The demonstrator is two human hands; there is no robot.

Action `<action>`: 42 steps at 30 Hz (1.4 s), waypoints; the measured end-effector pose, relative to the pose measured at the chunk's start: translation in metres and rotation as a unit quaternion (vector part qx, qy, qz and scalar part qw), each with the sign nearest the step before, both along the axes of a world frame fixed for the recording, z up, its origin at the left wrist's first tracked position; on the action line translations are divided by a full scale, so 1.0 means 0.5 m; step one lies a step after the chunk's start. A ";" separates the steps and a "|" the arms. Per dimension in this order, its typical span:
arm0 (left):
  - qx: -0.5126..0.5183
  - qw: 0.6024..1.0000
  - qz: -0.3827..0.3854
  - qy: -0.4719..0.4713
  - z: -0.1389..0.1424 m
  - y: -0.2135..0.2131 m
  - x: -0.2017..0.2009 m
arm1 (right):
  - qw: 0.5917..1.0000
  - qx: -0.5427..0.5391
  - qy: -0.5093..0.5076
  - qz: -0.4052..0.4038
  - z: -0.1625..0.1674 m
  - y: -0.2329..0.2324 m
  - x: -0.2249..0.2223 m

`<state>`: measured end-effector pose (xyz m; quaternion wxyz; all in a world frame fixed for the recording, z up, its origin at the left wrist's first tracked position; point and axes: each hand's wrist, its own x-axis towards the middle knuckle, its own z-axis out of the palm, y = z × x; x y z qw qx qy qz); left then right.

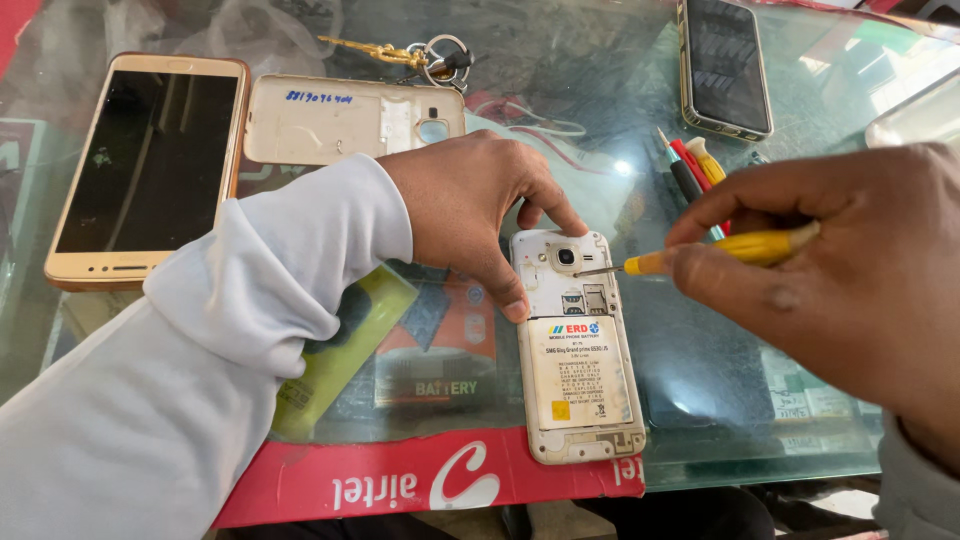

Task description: The person uses a screwdriver and a prying tool to remove screws and pry open the back cover of a white smartphone. They work around the camera module and SIM tray area, then spray a liquid onto the device while continuing to pry and adjust the back cover.

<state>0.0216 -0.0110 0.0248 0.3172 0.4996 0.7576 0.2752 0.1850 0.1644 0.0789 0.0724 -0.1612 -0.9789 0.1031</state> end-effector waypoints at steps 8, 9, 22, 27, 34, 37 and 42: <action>0.005 1.000 0.005 -0.009 -0.001 -0.001 0.001 | 0.967 0.167 -0.190 -0.009 0.065 -0.046 -0.088; 0.006 1.000 0.006 -0.006 -0.001 -0.001 0.001 | 0.966 0.174 -0.189 0.006 0.069 -0.050 -0.095; 0.009 1.000 -0.004 0.005 -0.005 0.001 -0.004 | 0.860 0.293 -0.407 0.097 0.124 -0.136 -0.127; 0.018 1.000 -0.013 -0.013 -0.005 0.001 -0.002 | 0.870 0.274 -0.363 0.188 0.100 -0.085 -0.137; 0.001 1.000 -0.004 0.021 -0.002 0.002 -0.001 | 0.824 0.341 -0.441 0.100 0.069 -0.036 -0.129; 0.003 1.000 -0.008 0.019 0.000 0.005 0.000 | 0.849 0.333 -0.392 0.120 0.066 -0.046 -0.113; -0.014 1.000 0.014 0.007 0.001 0.002 0.002 | 0.832 0.375 -0.396 0.098 0.071 -0.074 -0.118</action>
